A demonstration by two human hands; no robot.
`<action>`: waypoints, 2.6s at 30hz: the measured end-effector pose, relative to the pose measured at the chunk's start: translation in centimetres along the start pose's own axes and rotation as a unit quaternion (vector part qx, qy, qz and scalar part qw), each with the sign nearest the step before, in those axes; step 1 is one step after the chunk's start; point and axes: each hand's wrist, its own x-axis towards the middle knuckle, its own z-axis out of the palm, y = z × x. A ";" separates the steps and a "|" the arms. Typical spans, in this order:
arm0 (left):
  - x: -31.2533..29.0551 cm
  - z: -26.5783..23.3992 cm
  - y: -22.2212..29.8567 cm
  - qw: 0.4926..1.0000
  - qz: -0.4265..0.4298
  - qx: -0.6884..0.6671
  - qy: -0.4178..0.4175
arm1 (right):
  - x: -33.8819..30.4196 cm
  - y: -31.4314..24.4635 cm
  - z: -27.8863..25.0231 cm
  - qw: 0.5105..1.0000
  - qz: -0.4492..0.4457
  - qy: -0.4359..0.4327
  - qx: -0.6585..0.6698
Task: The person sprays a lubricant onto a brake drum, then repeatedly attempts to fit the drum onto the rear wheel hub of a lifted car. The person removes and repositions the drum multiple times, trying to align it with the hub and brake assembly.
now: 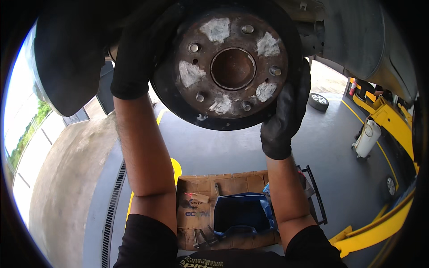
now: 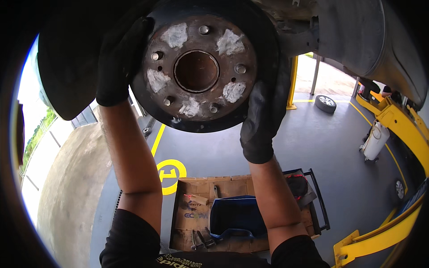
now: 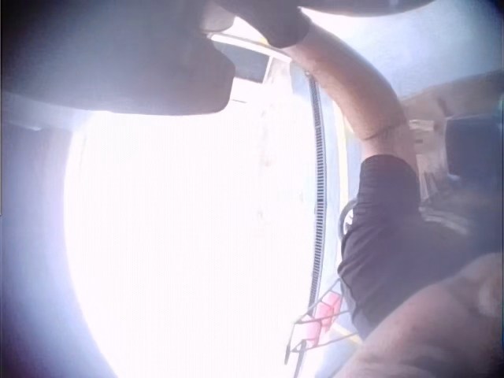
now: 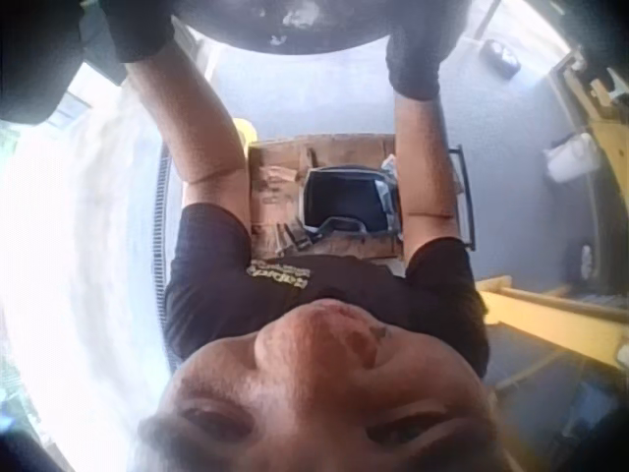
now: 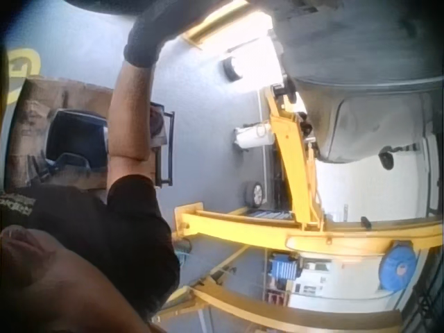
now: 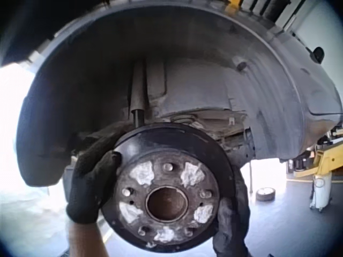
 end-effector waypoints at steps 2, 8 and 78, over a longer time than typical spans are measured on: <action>1.3 -1.3 -0.1 0.998 0.027 -0.011 -0.053 | -0.4 0.0 -0.1 0.998 0.038 0.030 -0.039; -8.2 3.3 0.4 0.967 -0.032 -0.074 0.243 | 6.2 -0.2 -3.5 0.972 -0.044 -0.230 0.005; -73.1 -7.5 0.3 0.663 -0.747 0.042 -0.016 | -33.0 -12.0 -56.7 0.350 0.410 -0.471 -0.698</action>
